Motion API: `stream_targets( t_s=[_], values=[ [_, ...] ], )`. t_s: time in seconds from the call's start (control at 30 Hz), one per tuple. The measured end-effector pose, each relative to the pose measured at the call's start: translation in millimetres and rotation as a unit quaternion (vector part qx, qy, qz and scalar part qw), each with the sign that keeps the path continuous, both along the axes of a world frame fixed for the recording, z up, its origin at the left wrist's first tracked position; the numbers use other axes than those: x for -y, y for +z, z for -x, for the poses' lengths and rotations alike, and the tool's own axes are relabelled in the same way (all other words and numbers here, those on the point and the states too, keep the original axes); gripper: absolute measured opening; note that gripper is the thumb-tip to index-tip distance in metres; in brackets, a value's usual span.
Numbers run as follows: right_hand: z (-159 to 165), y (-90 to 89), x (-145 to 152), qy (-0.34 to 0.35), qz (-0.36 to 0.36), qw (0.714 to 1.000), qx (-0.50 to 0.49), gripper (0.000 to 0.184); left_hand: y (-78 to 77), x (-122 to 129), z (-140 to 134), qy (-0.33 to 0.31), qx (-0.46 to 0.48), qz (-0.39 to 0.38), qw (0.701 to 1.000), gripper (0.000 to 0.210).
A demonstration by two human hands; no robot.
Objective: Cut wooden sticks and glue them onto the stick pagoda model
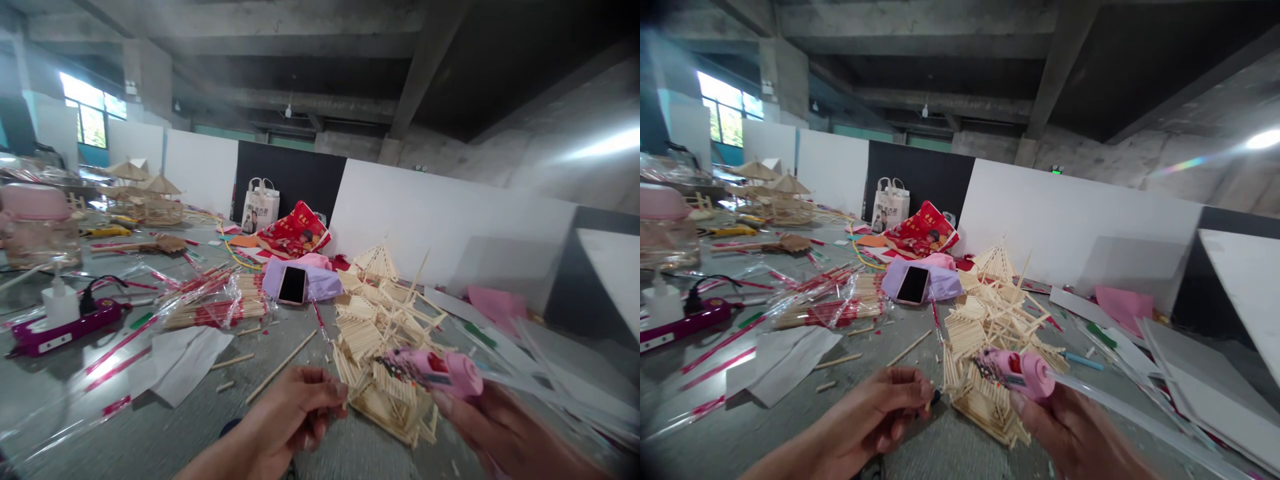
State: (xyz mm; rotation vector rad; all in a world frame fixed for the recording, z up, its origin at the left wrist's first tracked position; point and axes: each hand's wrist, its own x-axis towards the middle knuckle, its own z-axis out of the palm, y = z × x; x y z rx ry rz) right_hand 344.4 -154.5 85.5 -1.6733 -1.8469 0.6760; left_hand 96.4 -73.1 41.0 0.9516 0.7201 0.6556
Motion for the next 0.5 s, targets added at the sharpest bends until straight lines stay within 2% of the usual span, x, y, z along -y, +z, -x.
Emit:
stream_targets(
  t_s=[0.1, 0.17, 0.27, 0.33, 0.4, 0.5],
  values=[
    [1, -2.9, 1, -0.019, 0.048, 0.998, -0.02, 0.036, 0.5, 1, 0, 0.008, 0.001, 0.001, 1.0, 0.018],
    [4, -2.7, 3, -0.046, 0.072, 0.995, -0.041, 0.043, 0.1, 0, 1, 0.001, 0.006, -0.004, 1.0, 0.019],
    [11, 2.6, 8, -0.05, 0.118, 0.981, -0.145, 0.047, 0.5, 1, 1, -0.02, 0.004, -0.006, 1.0, 0.023],
    [12, 7.4, 12, -0.031, 0.146, 0.954, -0.259, 0.041, 2.2, 2, 2, -0.026, -0.002, -0.001, 1.0, 0.025],
    [11, 10.8, 15, 0.007, 0.154, 0.91, -0.385, 0.032, 3.9, 6, 1, -0.023, -0.001, -0.007, 1.0, 0.026],
    [7, 12.4, 19, 0.066, 0.129, 0.858, -0.493, 0.03, 4.0, 11, 0, -0.028, -0.015, -0.019, 0.999, 0.031]
  ],
)
